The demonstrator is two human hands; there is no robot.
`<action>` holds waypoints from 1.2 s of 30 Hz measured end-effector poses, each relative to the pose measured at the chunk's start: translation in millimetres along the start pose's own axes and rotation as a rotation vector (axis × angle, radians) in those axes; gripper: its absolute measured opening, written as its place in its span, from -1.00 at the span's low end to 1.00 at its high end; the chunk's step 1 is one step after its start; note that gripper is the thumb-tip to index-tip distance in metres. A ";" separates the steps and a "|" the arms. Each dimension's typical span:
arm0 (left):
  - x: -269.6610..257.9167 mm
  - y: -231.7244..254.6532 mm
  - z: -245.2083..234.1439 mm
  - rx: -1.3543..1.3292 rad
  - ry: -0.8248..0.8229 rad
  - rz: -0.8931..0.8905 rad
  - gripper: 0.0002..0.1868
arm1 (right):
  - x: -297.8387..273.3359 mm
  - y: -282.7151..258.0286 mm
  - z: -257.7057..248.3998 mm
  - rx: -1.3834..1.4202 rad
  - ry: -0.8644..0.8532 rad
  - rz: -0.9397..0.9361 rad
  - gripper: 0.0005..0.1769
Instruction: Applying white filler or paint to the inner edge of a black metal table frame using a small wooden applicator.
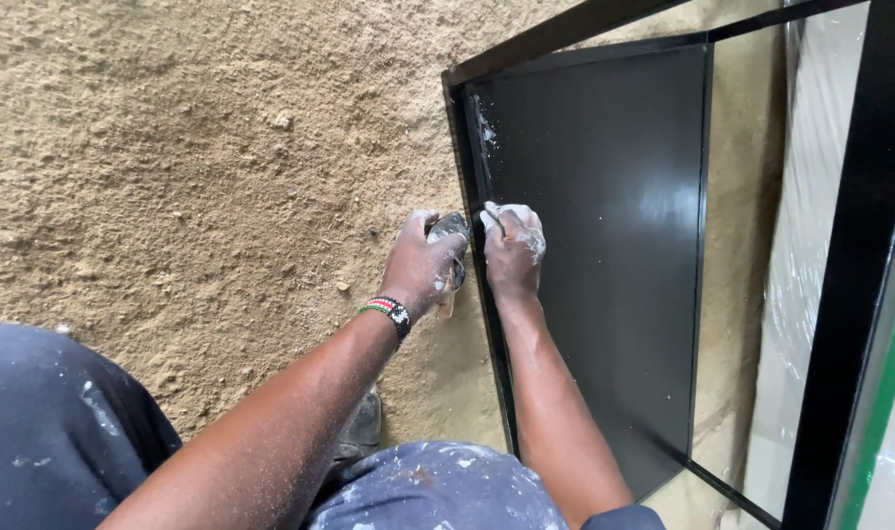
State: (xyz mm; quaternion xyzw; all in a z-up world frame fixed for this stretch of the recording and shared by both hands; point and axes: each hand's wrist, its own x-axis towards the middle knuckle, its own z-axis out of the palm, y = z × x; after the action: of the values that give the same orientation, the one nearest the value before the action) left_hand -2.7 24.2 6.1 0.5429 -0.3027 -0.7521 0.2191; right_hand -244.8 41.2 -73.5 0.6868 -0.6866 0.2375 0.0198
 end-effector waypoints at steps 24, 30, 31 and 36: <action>-30.1 8.3 4.4 0.021 -0.020 0.050 -0.17 | -79.7 -17.4 -50.1 -0.086 0.060 -0.072 -0.87; -19.2 1.8 5.0 0.041 -0.025 0.074 -0.17 | -36.0 0.8 -27.2 -0.091 0.065 -0.034 -0.87; -18.1 2.0 3.9 0.045 -0.023 0.070 -0.16 | -28.1 -0.3 -23.3 -0.061 0.062 -0.035 -0.87; -14.4 2.6 -1.0 0.024 -0.026 0.097 -0.16 | -3.3 5.0 -2.3 -0.024 0.031 -0.098 -0.88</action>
State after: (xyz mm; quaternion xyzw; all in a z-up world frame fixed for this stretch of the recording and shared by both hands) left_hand 2.9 31.6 17.5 0.5203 -0.3403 -0.7440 0.2450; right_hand -250.1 44.8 -74.1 0.7155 -0.6547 0.2386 0.0502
